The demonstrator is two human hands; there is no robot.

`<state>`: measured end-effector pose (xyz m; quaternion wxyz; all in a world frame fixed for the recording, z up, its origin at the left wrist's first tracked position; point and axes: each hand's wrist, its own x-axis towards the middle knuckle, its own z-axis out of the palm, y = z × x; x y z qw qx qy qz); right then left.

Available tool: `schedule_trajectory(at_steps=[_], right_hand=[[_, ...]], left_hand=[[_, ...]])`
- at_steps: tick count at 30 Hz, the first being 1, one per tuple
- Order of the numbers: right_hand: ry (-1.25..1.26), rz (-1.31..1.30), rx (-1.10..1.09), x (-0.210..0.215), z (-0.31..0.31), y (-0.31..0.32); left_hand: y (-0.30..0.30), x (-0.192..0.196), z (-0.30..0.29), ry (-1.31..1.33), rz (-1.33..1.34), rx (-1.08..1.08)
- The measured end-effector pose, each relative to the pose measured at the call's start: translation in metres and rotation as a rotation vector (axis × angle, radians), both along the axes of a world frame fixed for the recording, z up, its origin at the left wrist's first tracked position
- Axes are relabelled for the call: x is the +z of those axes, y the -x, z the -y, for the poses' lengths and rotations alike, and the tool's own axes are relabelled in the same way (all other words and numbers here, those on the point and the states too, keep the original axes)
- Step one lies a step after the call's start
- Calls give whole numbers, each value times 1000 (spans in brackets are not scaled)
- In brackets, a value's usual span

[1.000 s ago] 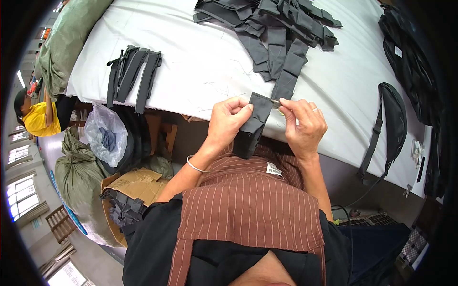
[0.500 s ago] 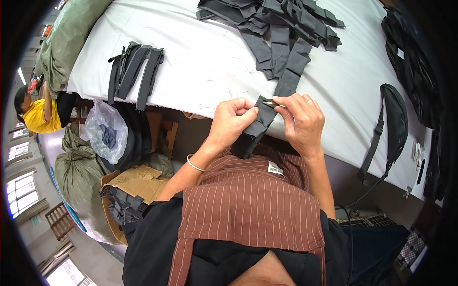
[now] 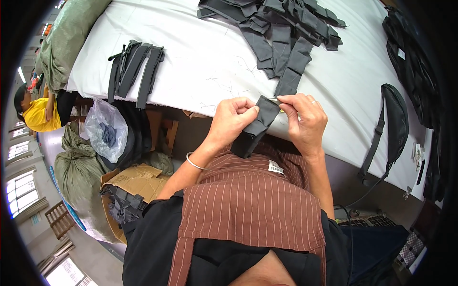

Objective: Trimming loose threads from grey fabric components using a small pair of snips.

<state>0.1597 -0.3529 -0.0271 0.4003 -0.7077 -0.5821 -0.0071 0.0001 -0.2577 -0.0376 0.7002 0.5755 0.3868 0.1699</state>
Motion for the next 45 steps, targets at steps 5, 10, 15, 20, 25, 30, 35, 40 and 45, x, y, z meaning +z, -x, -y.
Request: schedule_trajectory(at_steps=[5,10,15,20,25,30,35,40,45], right_hand=[[-105,-628,-32,16,8,3],[-210,-783,-31,15,7,-4],[-36,-902,15,-5,2,3],[-48,-990,-39,-27,7,-6],[110,-898,-39,-28,-2,-8],[192,-670,-14,-37,-18,-3],[147,-921,66,-42,-23,-4],[100,-492,-14,-19,-11,-2],[43,-188,52,-16,1,3]], left_hand=[[9,52,-6,64,159,3],[5,58,-9,-619,371,-26],[5,-32,-15,-824,120,-78],[3,-50,-9,-357,185,163],[1,-35,-15,-242,110,190],[-12,-25,-19,-84,4,82],[-26,-30,-26,23,-62,93],[-21,-22,-26,86,-8,160],[-17,-17,-27,135,31,173]])
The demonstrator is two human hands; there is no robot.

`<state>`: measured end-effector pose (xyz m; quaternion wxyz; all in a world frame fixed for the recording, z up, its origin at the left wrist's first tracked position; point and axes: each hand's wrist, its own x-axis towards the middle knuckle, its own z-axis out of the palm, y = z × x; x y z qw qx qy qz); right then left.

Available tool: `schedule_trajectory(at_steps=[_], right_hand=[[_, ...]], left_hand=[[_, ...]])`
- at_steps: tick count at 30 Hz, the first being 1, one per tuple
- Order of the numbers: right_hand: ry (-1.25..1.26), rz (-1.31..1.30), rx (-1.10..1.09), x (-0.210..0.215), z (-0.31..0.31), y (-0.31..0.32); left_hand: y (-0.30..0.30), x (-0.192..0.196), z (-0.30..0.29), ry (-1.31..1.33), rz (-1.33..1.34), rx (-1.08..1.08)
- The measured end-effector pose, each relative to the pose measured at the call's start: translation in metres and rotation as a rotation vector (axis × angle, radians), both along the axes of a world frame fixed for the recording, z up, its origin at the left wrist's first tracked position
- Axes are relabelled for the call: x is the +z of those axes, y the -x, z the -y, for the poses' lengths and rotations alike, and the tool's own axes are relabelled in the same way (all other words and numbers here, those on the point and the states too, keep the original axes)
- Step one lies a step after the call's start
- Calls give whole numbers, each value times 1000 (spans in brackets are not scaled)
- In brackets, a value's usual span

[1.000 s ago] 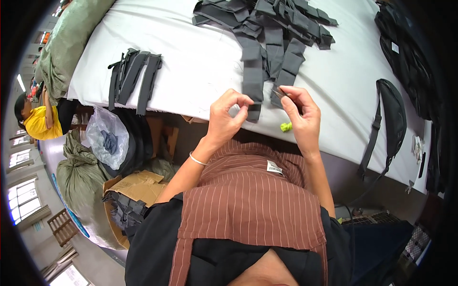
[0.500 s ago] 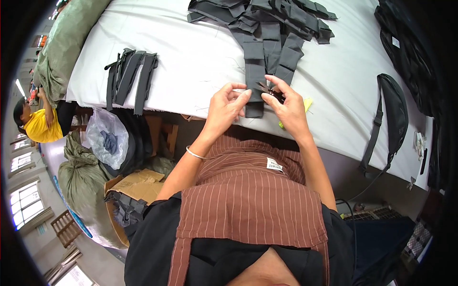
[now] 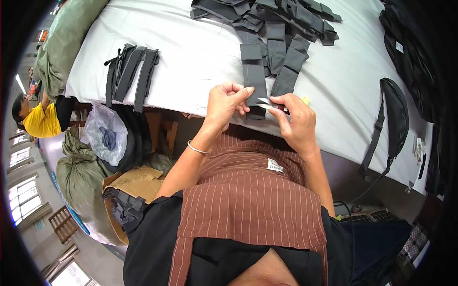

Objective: Trimming loose threads from grey fabric components using a small pair of snips.

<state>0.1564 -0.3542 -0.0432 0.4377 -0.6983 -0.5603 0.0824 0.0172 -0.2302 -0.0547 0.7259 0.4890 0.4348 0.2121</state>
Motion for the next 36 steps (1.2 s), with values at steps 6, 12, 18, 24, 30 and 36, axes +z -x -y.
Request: schedule_trajectory(at_steps=[6,12,18,24,30,36], right_hand=[[-10,46,0,-3,-1,4],[-33,101,20,-4,-1,7],[-30,90,-5,-4,0,7],[-43,-147,-91,1,4,4],[24,-141,-62,-4,8,-1],[7,-558,-34,3,-2,-2]], left_hand=[[-1,-1,3,75,105,33],[0,1,4,106,139,45],[2,1,5,131,174,-2],[6,1,3,151,200,17],[7,2,3,152,211,5],[6,8,2,159,148,31]])
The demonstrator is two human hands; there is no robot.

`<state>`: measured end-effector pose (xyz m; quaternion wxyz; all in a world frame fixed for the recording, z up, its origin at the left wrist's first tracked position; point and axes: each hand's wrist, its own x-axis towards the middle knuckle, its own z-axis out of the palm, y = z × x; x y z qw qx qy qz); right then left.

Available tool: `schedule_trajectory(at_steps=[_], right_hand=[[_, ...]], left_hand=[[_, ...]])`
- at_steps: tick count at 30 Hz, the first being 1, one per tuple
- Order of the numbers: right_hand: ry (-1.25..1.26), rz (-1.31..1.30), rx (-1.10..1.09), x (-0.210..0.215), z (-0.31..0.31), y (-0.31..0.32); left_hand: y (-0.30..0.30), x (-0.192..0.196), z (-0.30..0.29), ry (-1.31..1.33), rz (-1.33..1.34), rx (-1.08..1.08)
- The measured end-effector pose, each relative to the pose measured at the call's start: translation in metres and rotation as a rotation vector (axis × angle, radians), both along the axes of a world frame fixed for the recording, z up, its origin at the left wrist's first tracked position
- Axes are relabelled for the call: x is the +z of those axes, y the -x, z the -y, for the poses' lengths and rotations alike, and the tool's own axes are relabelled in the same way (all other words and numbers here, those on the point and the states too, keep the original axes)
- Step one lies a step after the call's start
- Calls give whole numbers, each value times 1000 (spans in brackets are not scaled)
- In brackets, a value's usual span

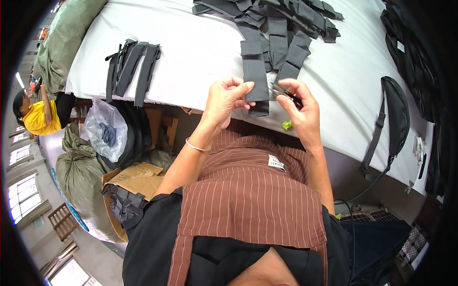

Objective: Trimming loose threads from grey fabric components using a small pair of snips.

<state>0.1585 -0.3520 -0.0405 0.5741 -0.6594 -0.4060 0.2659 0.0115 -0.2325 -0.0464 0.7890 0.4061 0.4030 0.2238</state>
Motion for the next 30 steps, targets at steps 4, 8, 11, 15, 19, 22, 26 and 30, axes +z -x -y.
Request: schedule_trajectory(at_steps=[4,8,11,15,19,22,26,30], right_hand=[[80,-255,125,-4,-11,0],[28,-443,168,-12,-17,2],[9,-525,99,-6,-18,5],[-69,-449,81,-13,-17,5],[-55,-162,169,0,-5,7],[-133,268,148,-5,1,8],[-21,347,164,9,7,2],[-20,382,44,11,6,-4]], left_hand=[[0,0,1,-69,-28,-44],[-1,-1,4,-153,-24,-69],[-1,-1,7,-165,9,-70],[1,-11,14,-35,196,-210],[5,2,16,379,525,-357],[5,2,14,286,381,-322],[7,3,15,104,226,-348],[4,4,18,25,238,-260]])
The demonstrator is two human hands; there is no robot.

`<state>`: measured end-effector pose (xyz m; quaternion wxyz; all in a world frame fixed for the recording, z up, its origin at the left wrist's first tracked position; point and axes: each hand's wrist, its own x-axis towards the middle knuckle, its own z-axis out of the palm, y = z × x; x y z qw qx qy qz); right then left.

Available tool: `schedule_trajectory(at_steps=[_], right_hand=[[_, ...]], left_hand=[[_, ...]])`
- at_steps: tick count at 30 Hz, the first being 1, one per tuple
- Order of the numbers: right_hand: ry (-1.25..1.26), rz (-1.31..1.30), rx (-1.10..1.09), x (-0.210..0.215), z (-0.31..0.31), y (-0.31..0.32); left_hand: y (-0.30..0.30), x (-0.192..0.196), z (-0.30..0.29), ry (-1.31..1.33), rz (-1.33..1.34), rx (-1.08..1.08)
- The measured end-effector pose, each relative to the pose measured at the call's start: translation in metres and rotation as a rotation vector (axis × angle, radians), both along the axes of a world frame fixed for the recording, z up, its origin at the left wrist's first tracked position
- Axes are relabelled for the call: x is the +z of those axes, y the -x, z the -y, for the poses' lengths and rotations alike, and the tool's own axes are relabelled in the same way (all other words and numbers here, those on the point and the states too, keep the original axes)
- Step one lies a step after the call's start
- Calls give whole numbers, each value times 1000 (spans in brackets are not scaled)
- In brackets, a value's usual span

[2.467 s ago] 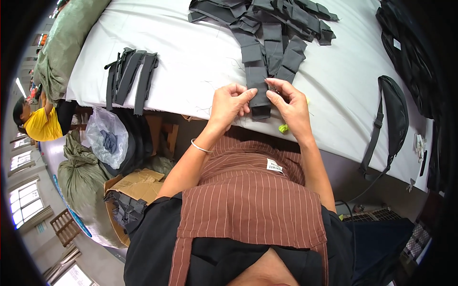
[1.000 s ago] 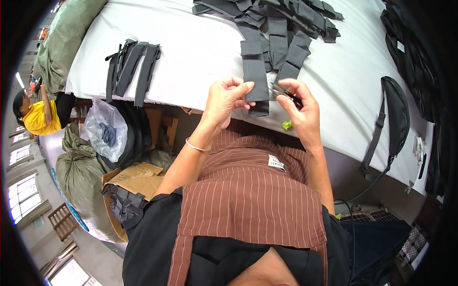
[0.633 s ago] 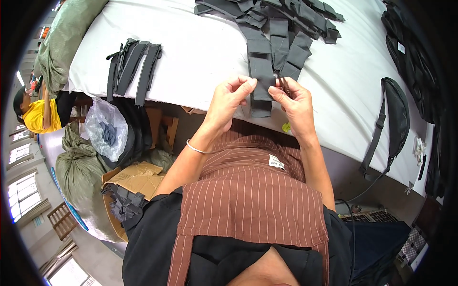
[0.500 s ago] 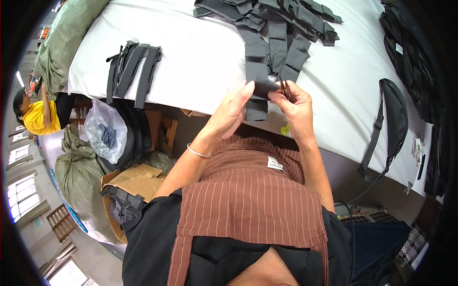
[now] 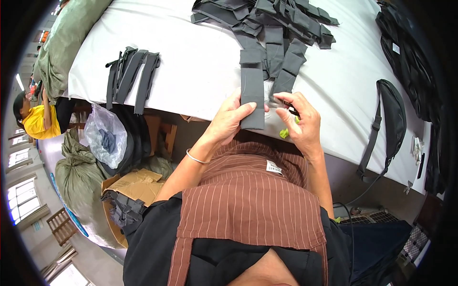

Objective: Trimming loose threads from grey fabric components using a small pair of snips.

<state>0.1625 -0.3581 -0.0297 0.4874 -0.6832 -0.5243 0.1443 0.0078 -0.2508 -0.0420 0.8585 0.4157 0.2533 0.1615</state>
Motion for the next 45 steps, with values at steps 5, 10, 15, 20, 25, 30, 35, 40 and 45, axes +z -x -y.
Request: schedule_trajectory(at_steps=[5,10,15,20,25,30,35,40,45], right_hand=[[26,169,-120,-3,-1,2],[-37,218,-147,-6,-5,5],[-40,305,-132,-7,-4,3],[-55,42,-108,-3,-8,9],[3,114,-73,-2,-11,15],[-30,172,-80,-4,-14,18],[-18,136,-78,-7,-14,18],[35,-104,-55,-7,-12,14],[-50,-697,-123,-9,-20,7]], left_hand=[[-3,-3,0,-72,21,24],[-2,2,0,-101,12,-69],[-2,7,1,-63,13,-60],[-1,-2,3,-130,-33,-38],[-1,-6,5,-412,-106,11],[-1,-8,5,-406,-123,13],[1,-11,3,-382,-138,-54],[-2,-1,8,-402,-89,-2],[-6,-4,19,-949,-319,74]])
